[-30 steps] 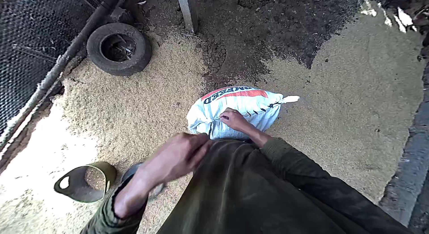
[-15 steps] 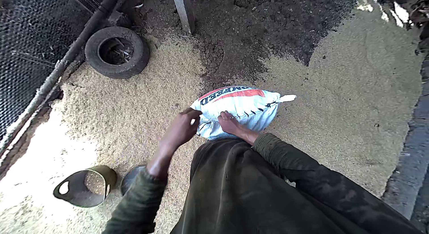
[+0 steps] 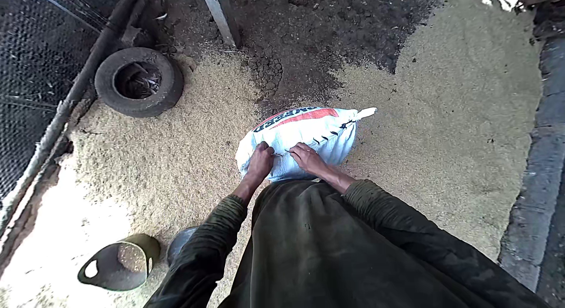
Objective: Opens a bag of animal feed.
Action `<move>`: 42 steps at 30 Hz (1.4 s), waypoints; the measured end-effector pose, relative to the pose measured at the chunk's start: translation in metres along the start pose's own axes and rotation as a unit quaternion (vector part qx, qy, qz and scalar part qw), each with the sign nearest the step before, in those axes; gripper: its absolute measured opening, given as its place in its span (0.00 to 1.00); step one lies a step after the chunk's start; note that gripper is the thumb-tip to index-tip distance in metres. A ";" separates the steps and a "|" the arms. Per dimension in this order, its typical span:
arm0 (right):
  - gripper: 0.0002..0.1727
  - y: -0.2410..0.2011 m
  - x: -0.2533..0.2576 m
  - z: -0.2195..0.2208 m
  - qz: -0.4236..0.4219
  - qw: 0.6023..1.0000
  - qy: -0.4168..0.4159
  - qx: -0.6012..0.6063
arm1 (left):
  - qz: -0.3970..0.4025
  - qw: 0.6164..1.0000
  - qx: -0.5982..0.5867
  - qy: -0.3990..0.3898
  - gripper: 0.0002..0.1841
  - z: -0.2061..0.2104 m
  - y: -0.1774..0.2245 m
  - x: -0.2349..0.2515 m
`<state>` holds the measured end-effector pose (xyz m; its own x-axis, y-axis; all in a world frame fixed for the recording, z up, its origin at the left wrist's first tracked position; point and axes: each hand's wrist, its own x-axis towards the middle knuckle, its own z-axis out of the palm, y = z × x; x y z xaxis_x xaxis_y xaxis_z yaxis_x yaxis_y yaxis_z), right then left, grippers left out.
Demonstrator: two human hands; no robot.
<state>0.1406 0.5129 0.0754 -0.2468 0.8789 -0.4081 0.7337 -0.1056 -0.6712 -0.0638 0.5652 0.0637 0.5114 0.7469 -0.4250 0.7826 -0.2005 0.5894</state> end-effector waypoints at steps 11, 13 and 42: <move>0.17 -0.032 0.042 0.022 0.032 0.994 -0.098 -0.028 | -0.086 0.992 -0.055 0.080 0.18 0.021 -0.029 -0.029; 0.16 -0.033 0.043 0.025 0.039 0.994 -0.100 -0.031 | -0.093 0.990 -0.066 0.080 0.19 0.023 -0.030 -0.029; 0.12 -0.022 0.037 -0.012 0.093 0.979 -0.089 0.156 | -0.093 0.980 -0.146 0.097 0.23 0.011 -0.021 -0.021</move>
<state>0.1227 0.5537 0.0827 -0.2536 0.7391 -0.6241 0.5540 -0.4179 -0.7200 -0.0871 0.5468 0.0525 0.2704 0.8651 -0.4224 0.7060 0.1201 0.6979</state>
